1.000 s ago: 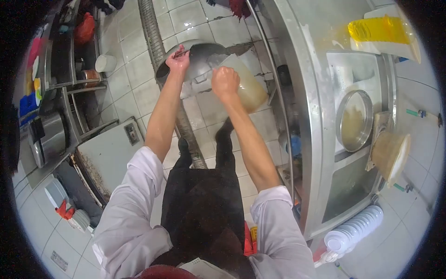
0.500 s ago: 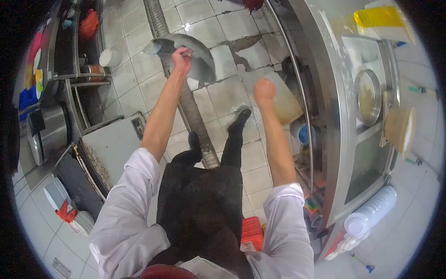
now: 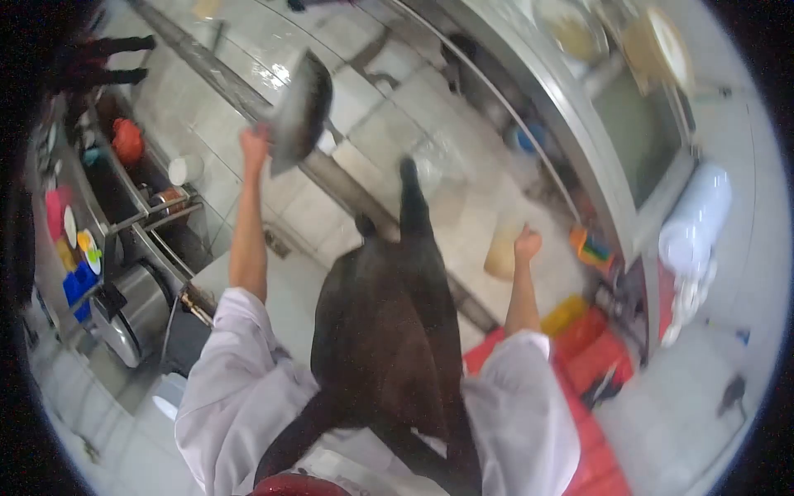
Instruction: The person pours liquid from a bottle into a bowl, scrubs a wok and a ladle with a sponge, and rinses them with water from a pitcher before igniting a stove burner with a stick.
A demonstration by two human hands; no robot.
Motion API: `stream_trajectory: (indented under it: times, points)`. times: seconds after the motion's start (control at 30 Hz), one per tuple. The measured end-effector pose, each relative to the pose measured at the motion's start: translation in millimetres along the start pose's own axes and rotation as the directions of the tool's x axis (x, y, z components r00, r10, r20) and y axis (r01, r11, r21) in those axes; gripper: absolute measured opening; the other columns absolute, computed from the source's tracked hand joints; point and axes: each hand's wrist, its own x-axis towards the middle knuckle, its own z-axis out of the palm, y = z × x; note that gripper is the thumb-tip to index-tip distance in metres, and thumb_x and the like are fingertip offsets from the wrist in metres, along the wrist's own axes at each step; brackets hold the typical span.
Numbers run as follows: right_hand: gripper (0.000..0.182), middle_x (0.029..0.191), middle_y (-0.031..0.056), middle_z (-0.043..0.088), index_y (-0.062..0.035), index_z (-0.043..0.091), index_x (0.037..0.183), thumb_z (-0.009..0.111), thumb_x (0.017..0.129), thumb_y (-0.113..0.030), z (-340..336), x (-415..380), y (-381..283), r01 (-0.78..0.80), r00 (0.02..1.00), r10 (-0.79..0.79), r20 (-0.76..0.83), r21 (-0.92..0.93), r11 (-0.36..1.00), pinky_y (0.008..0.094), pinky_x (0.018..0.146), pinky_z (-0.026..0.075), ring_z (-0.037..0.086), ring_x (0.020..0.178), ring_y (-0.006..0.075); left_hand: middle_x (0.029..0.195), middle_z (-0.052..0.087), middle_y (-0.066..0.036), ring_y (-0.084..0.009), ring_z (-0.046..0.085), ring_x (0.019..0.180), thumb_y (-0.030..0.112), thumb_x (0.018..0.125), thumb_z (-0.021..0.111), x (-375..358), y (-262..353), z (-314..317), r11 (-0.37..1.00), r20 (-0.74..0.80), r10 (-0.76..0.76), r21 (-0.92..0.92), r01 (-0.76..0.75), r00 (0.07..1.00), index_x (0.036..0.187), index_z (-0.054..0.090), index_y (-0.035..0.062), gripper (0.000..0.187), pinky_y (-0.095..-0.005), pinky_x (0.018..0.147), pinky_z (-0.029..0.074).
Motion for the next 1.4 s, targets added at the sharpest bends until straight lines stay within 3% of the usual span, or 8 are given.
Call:
stream_trajectory:
  times: [0.07,0.13,0.47,0.53,0.73,0.9,1.17,1.4]
  points:
    - [0.049,0.064,0.0279,0.055,0.0084,0.055,0.062,0.054,0.084,-0.035,-39,-26,14,-0.085,0.996,0.085,0.0,0.091,0.992,0.047,0.06,0.041,0.054,0.063,0.0416,0.053,0.052,-0.007,-0.0144,0.044,0.047,0.016,0.08,0.053,2,3,-18,0.975,0.031,0.076,0.207,-0.081,0.997,0.068,0.06,-0.0019,0.023,-0.0317,0.044,0.034]
    - [0.048,0.064,0.0272,0.055,0.0083,0.054,0.062,0.053,0.084,-0.034,-55,-25,31,-0.12,0.993,0.121,-0.012,0.086,0.989,0.0472,0.06,0.039,0.053,0.061,0.0411,0.053,0.045,0.002,-0.009,0.039,0.046,0.01,0.08,0.051,-4,22,-20,0.986,-0.004,-0.03,-0.164,0.029,1.0,0.067,0.057,-0.0002,0.018,-0.0258,0.043,0.029]
    - [0.043,0.064,0.028,0.055,0.0076,0.055,0.059,0.053,0.083,-0.028,-100,-16,42,-0.377,0.919,0.392,-0.033,0.214,0.901,0.0491,0.062,0.039,0.056,0.063,0.0421,0.057,0.046,0.002,-0.0085,0.04,0.052,0.016,0.083,0.053,-26,74,-58,0.999,-0.227,-0.027,-0.025,0.022,0.973,0.064,0.052,0.0046,0.022,-0.0268,0.046,0.029]
    - [0.043,0.068,0.0287,0.057,0.0083,0.057,0.064,0.054,0.082,-0.031,-109,-6,39,-0.394,0.914,0.405,-0.041,0.156,0.906,0.0478,0.066,0.041,0.058,0.069,0.0418,0.065,0.054,-0.003,-0.0124,0.048,0.057,0.017,0.085,0.057,-22,86,-74,0.96,-0.272,-0.173,-0.26,0.101,0.947,0.074,0.058,-0.0008,0.02,-0.0279,0.052,0.039]
    - [0.032,0.097,0.0244,0.06,0.0028,0.063,0.09,0.052,0.08,-0.025,-120,34,58,-0.478,0.81,0.504,0.299,-0.16,0.864,0.0419,0.082,0.046,0.058,0.096,0.0379,0.058,0.04,0.0,-0.0118,0.034,0.056,0.01,0.083,0.049,-57,185,-83,0.966,-0.372,0.26,0.101,-0.239,0.891,0.063,0.048,0.0004,0.022,-0.0289,0.049,0.028]
    - [0.033,0.111,0.0185,0.058,-0.003,0.063,0.103,0.047,0.078,-0.017,-142,51,99,-0.49,0.704,0.59,0.394,-0.331,0.806,0.0414,0.088,0.046,0.055,0.107,0.0339,0.063,0.042,-0.002,-0.0149,0.039,0.059,0.009,0.082,0.048,-60,204,-94,0.952,-0.372,0.304,0.095,-0.29,0.877,0.08,0.053,-0.0101,0.019,-0.0305,0.052,0.032]
    - [0.037,0.102,0.0245,0.058,-0.0005,0.064,0.094,0.048,0.082,-0.032,-357,84,79,-0.466,0.872,0.46,-0.167,0.006,0.885,0.0456,0.083,0.044,0.055,0.097,0.0418,0.068,0.049,-0.01,-0.0205,0.045,0.064,0.008,0.072,0.051,-59,230,-106,0.936,-0.444,0.343,0.088,-0.341,0.828,0.079,0.053,-0.0108,0.02,-0.0328,0.061,0.037]
    - [0.049,0.075,0.0296,0.059,0.0083,0.061,0.071,0.052,0.084,-0.038,-439,117,52,-0.277,0.601,0.324,-0.731,0.19,0.942,0.0495,0.069,0.043,0.057,0.076,0.0465,0.063,0.051,-0.016,-0.0262,0.047,0.058,0.016,0.077,0.056,-110,227,-70,0.96,-0.415,0.248,0.224,-0.165,0.876,0.078,0.055,-0.0111,0.027,-0.0412,0.057,0.038]
